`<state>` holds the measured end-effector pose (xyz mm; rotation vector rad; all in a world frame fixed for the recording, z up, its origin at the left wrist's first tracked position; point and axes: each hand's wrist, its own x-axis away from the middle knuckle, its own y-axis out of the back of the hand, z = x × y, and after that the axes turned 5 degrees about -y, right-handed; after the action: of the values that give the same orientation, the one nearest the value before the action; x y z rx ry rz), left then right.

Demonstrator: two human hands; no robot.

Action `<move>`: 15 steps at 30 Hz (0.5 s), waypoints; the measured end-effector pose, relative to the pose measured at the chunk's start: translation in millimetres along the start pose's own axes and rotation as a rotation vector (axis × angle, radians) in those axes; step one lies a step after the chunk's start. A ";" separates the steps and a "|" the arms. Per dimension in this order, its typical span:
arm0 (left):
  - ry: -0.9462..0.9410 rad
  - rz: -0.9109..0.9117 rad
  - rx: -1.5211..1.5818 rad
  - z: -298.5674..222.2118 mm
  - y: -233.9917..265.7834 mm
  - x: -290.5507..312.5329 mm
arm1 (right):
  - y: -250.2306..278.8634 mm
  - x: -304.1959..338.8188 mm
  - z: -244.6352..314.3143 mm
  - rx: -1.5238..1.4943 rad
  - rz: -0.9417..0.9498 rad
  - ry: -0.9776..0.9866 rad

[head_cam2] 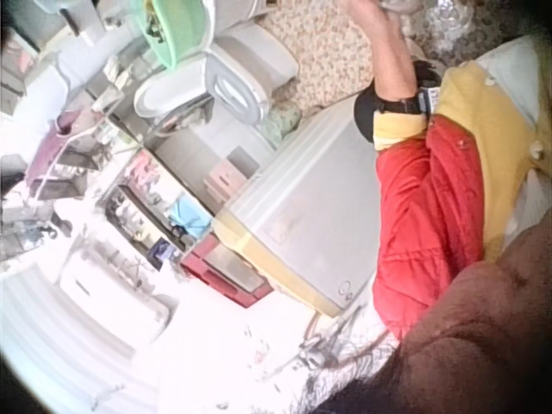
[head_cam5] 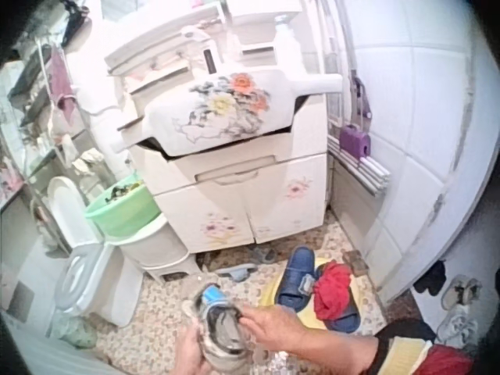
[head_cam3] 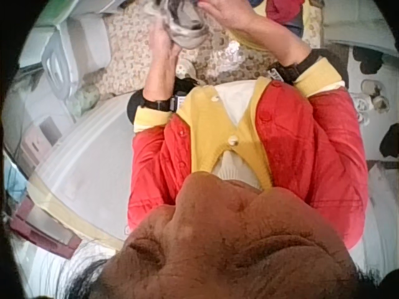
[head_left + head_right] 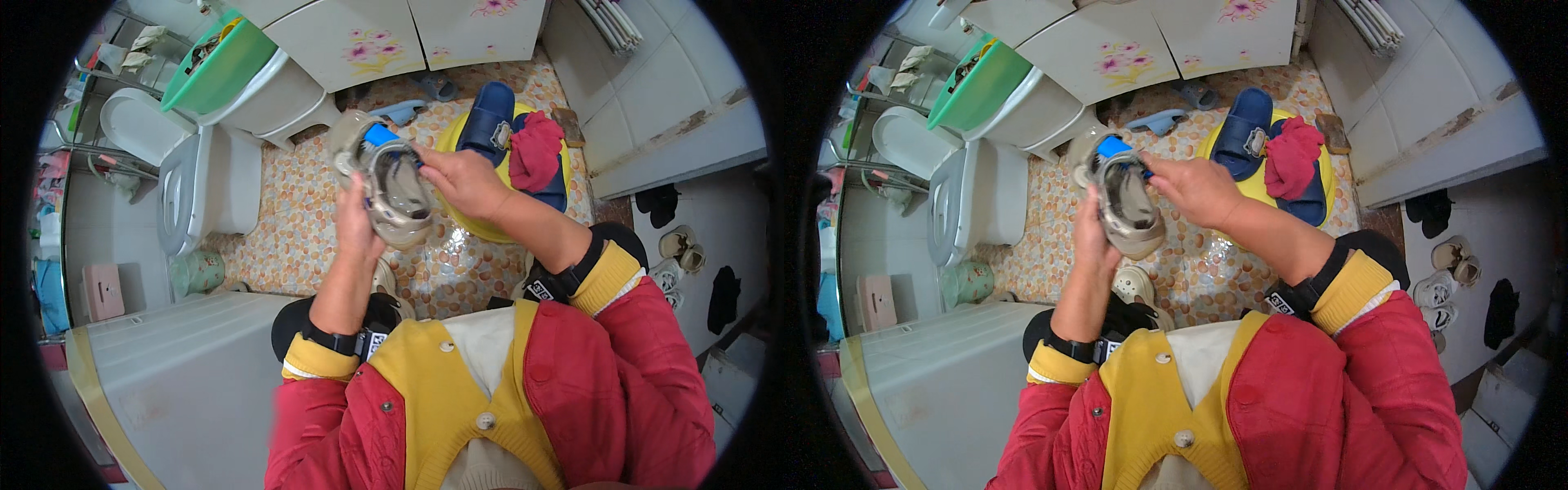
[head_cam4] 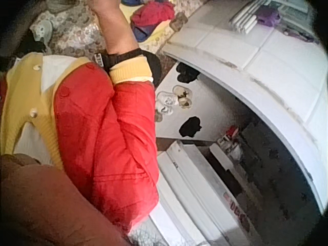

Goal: The person scrubs a beige sandal with a blue brush in a green basin of water, then rinses the basin. The person then scrubs a yellow slipper with the same brush. Finally, the person resumes scrubbing the beige sandal.

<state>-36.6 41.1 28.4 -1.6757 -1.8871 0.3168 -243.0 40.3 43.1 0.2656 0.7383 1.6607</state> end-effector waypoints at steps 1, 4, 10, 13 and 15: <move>-0.040 -0.027 -0.025 -1.4 6.8 -4.9 | 0.8 0.7 0.2 -0.049 0.091 -0.002; -0.062 -0.009 0.135 -20.4 32.3 -20.9 | 0.9 4.1 -0.4 -0.149 0.287 0.079; -0.029 0.167 0.103 -11.4 27.4 -5.9 | -3.4 -15.3 -17.6 -0.401 -0.174 0.069; 0.156 0.190 0.018 2.5 0.6 8.3 | -9.9 -17.4 -16.0 -0.473 -0.237 -0.053; 0.163 0.072 -0.051 -2.9 -12.3 9.9 | -10.3 -13.2 -8.0 -0.434 -0.156 -0.129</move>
<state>-45.5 47.9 40.0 -1.7508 -1.7313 0.1559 -236.0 25.8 33.7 0.0049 0.2813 1.5925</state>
